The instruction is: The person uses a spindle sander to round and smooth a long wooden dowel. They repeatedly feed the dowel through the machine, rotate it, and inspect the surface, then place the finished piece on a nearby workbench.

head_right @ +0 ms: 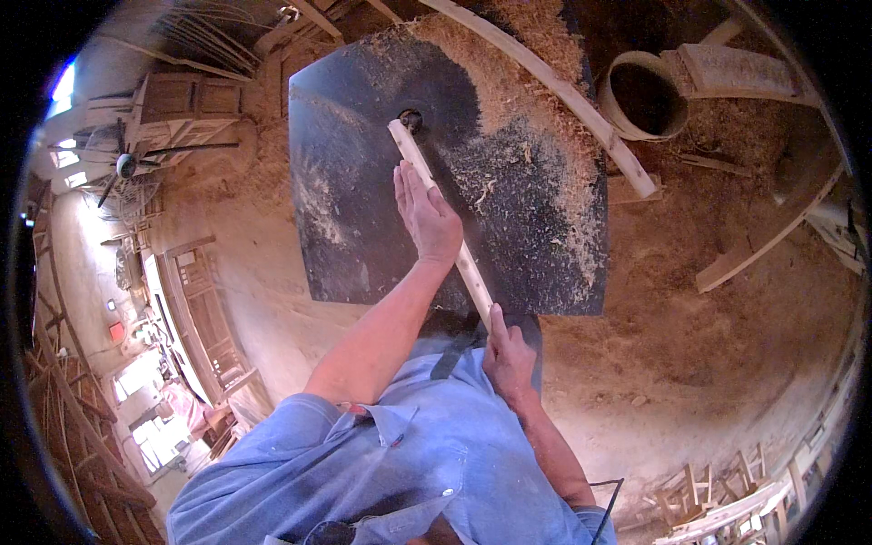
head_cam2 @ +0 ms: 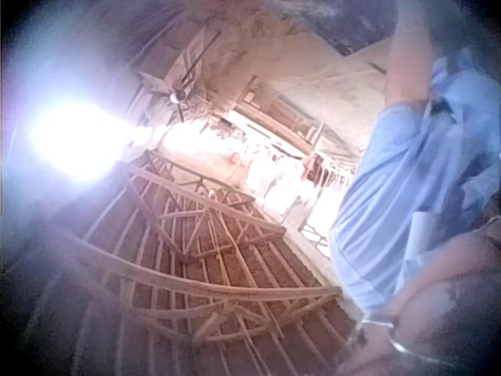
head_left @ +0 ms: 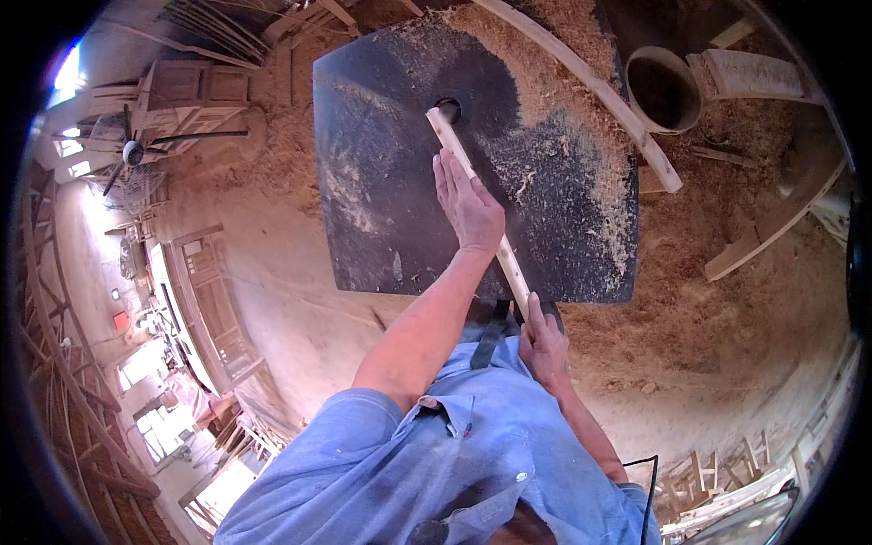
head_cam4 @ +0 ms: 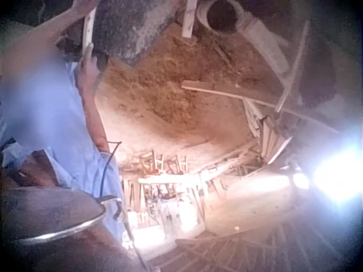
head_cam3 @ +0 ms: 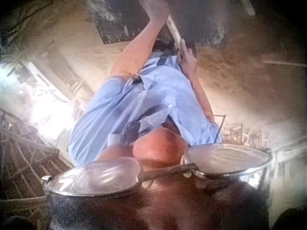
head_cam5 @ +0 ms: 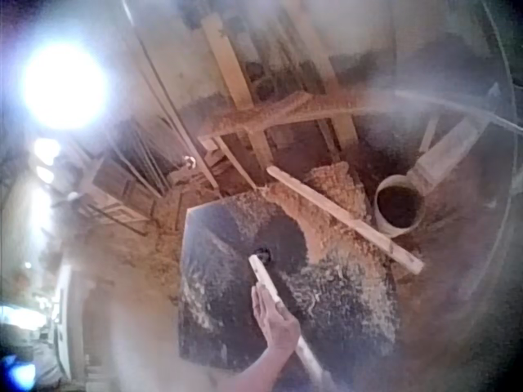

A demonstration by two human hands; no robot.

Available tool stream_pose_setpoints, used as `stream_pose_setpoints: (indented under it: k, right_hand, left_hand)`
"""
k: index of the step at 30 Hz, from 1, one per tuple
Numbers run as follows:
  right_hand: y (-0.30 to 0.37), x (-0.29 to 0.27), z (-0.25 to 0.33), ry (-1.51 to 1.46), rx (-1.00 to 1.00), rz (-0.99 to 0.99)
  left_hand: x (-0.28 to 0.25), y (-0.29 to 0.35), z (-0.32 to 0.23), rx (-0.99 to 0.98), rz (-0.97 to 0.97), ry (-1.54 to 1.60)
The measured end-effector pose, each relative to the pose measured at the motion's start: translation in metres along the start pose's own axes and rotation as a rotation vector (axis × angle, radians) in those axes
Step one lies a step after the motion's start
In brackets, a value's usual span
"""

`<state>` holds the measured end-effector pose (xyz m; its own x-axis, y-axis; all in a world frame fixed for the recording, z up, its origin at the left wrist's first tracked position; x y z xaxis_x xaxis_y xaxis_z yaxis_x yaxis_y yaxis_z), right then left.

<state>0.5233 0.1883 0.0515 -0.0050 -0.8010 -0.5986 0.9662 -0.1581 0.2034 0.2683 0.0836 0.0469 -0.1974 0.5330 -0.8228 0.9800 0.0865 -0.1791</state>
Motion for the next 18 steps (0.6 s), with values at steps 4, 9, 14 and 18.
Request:
stream_pose_setpoints:
  k: [4,9,14,18]
  right_hand:
    - [-0.009,-0.002,0.008,-0.025,0.021,0.018]
    - [-0.004,0.000,0.008,-0.015,0.036,0.016]
    - [0.011,-0.004,0.004,-0.020,0.007,-0.016]
    - [0.014,0.003,0.000,-0.019,-0.012,-0.054]
  left_hand:
    - [0.001,-0.008,0.003,0.004,0.000,-0.008]
    - [0.002,-0.003,0.006,0.016,-0.005,-0.005]
    - [0.001,0.014,0.003,0.025,-0.008,-0.017]
    - [-0.001,0.012,0.002,0.024,-0.003,-0.019]
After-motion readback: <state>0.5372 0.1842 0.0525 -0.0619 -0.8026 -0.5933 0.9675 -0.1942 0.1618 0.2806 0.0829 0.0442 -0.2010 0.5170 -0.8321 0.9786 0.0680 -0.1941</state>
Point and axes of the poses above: each hand's wrist, its own y-axis away from the middle knuckle, its own x-axis out of the palm, z = x × y, the point moved 3 cm from there along -y, towards the middle knuckle, and after that the axes turned 2 degrees about -x, right-handed, at the moved point
